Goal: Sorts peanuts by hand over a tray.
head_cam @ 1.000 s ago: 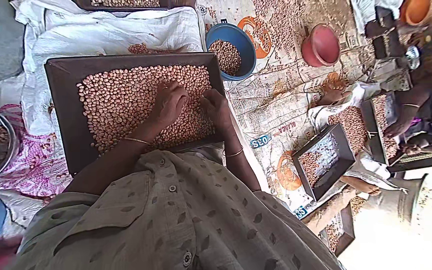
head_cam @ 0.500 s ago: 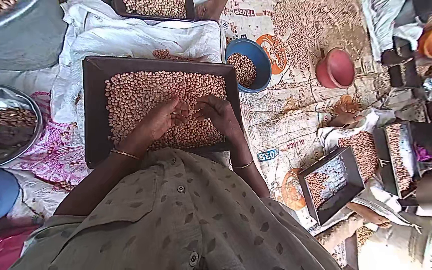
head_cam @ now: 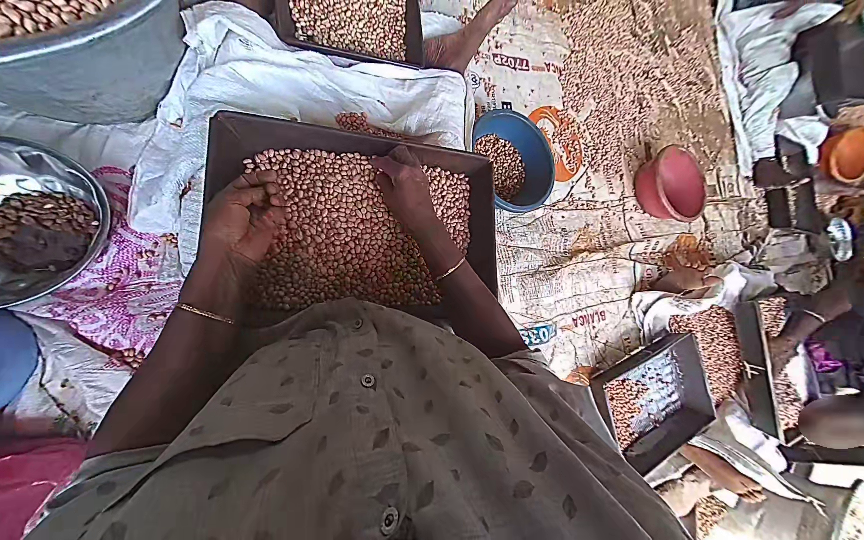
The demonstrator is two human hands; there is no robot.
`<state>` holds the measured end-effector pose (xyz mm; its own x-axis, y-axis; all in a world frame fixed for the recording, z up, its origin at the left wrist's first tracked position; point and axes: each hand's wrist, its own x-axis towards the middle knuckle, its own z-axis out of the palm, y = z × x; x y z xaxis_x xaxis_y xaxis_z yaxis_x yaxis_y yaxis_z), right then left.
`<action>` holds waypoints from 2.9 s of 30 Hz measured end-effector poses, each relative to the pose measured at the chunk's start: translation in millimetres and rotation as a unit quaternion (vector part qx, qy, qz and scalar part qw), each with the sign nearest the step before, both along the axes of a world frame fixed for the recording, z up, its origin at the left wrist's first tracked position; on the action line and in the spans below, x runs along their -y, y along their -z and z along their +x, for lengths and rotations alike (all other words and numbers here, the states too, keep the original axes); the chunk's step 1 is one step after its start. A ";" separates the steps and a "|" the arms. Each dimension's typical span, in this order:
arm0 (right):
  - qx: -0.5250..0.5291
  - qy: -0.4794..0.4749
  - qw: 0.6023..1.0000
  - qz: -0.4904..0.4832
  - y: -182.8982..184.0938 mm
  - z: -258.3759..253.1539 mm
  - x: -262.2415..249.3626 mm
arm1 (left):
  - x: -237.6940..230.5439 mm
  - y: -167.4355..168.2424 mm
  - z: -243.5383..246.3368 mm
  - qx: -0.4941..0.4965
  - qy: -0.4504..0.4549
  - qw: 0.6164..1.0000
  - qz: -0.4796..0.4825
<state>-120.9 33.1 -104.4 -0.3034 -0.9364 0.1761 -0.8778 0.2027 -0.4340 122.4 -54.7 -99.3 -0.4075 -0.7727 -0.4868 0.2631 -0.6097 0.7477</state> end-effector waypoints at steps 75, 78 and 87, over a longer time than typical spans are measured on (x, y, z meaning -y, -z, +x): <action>0.015 -0.130 0.989 0.063 -11.5 87.6 -28.6 | -1.8 0.9 12.4 -0.088 0.102 0.990 0.049; -0.052 -0.146 0.987 0.035 7.3 86.4 -27.3 | 1.2 3.2 11.7 -0.087 0.052 0.994 0.048; 0.181 -0.047 0.974 -0.130 3.0 56.0 -29.4 | -6.8 0.6 13.2 0.112 0.169 0.965 -0.165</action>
<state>-64.9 62.5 -107.4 -0.3046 -0.9012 0.3083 -0.6664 -0.0296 -0.7450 135.5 -47.9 -99.9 -0.5766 -0.7425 -0.3409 -0.0992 -0.3505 0.9313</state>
